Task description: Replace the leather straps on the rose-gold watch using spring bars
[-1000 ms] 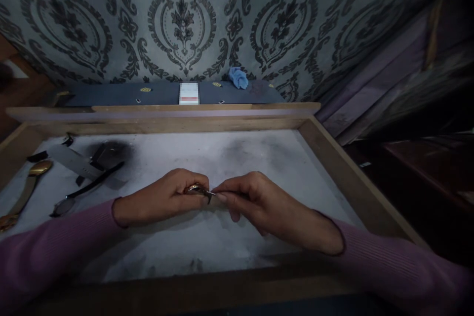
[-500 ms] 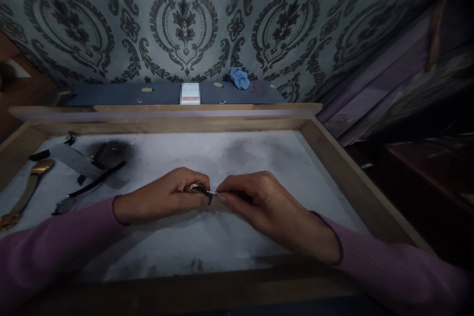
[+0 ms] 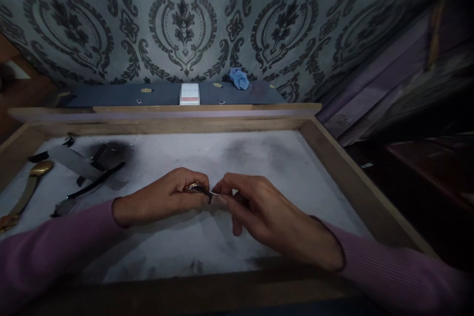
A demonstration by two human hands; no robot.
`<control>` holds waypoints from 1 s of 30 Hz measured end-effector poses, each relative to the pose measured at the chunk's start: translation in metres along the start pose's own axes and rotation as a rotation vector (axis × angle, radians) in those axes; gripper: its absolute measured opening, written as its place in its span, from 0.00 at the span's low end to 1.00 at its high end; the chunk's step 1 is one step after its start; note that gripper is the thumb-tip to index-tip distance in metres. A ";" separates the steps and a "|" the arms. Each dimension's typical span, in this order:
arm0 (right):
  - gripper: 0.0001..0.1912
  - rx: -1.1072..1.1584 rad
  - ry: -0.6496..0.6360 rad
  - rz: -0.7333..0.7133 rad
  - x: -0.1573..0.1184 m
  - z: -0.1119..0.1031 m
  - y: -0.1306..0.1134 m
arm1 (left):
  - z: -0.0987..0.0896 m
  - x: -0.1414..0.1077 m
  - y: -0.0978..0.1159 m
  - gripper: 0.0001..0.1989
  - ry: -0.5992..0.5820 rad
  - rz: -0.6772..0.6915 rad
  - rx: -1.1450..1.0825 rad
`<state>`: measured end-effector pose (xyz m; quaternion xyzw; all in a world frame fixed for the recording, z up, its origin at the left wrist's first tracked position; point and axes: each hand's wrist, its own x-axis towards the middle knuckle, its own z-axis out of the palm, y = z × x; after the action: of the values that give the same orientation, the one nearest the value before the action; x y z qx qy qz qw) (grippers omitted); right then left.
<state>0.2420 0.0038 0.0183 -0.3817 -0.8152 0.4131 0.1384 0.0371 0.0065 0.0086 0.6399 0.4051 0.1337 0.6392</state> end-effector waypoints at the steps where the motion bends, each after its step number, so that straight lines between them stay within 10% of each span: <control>1: 0.07 0.040 -0.030 0.022 0.000 0.000 0.000 | 0.000 0.000 0.000 0.08 0.002 0.002 0.006; 30: 0.08 0.175 -0.047 0.080 0.005 0.001 0.002 | 0.002 0.001 0.002 0.10 0.034 0.040 0.041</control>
<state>0.2393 0.0074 0.0160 -0.3904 -0.7631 0.4969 0.1354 0.0397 0.0056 0.0103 0.6586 0.4057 0.1490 0.6160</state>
